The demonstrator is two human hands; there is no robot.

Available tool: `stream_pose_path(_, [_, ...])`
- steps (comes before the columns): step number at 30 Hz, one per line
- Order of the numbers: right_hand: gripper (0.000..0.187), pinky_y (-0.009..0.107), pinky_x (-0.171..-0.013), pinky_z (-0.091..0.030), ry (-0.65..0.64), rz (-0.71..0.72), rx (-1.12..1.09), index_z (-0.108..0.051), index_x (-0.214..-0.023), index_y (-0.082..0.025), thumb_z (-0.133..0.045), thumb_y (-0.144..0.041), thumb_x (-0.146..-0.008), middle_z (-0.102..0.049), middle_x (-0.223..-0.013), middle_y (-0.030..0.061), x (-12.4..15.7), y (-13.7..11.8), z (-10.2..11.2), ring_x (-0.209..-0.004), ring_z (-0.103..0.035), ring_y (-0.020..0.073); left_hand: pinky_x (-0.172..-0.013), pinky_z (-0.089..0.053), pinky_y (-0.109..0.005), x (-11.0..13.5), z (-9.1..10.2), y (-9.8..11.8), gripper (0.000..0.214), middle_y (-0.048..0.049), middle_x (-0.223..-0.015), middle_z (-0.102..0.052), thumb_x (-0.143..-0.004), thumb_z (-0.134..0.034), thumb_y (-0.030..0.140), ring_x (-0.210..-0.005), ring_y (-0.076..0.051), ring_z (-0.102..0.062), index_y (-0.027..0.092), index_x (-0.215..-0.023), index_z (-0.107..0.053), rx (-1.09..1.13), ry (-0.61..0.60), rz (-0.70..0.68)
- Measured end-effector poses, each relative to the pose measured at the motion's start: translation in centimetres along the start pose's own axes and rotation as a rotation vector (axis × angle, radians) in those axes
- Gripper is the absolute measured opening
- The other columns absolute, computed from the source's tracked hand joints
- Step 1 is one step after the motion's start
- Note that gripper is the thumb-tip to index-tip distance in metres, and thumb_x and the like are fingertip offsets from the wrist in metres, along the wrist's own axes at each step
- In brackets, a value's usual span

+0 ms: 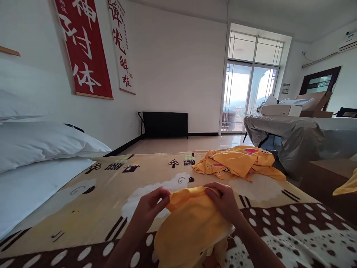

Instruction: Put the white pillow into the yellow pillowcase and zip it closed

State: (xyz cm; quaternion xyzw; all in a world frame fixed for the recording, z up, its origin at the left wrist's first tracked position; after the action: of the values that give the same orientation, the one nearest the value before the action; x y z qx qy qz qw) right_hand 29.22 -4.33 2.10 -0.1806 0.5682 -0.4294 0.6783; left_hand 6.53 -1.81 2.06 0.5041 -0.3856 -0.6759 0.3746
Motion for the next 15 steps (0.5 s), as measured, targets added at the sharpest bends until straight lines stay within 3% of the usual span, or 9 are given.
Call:
stream_pose_path(5, [0.024,0.024,-0.069,-0.049,0.027,0.035,-0.007,-0.072,-0.084,-0.021,-0.055,-0.038,-0.084,-0.073,-0.081,0.0019,0.2,-0.5,0.6,-0.073,-0.064,0.0157,-0.06,-0.039,-0.02,1.4,-0.1,1.8,0.03,0.0002,-0.068,-0.05,-0.071,-0.067,0.043,-0.067,-0.011,-0.045,0.015,-0.068,-0.058,0.109,0.089,-0.001])
stream_pose_path(10, [0.025,0.024,-0.067,-0.049,0.023,0.041,-0.062,-0.073,-0.083,-0.02,-0.054,-0.037,-0.085,-0.072,-0.079,0.0026,0.3,-0.7,0.8,-0.072,-0.064,0.0159,-0.051,-0.032,-0.019,2.6,-0.8,2.5,0.038,0.002,-0.062,-0.044,-0.07,-0.063,0.053,-0.058,-0.009,-0.038,0.016,-0.069,-0.053,0.017,0.05,0.064])
stream_pose_path(15, [0.023,0.024,-0.064,-0.048,-0.019,0.031,-0.096,-0.074,-0.082,-0.021,-0.056,-0.036,-0.082,-0.071,-0.075,0.0018,0.3,-0.8,0.9,-0.068,-0.062,0.0151,-0.042,-0.019,-0.018,4.2,-1.7,3.1,0.045,0.0067,-0.053,-0.028,-0.073,-0.052,0.064,-0.046,-0.006,-0.026,0.02,-0.073,-0.045,0.031,-0.004,0.197])
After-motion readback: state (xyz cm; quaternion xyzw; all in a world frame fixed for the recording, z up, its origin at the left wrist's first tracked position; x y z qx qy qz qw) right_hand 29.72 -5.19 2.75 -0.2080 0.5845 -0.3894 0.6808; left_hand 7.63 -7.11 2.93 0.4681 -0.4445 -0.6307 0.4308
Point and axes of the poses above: each hand's wrist, its own x-axis away from the middle knuckle, its own z-axis out of the back of the hand, y = z × x, the point moved 7 cm from there along -x, towards the middle knuckle
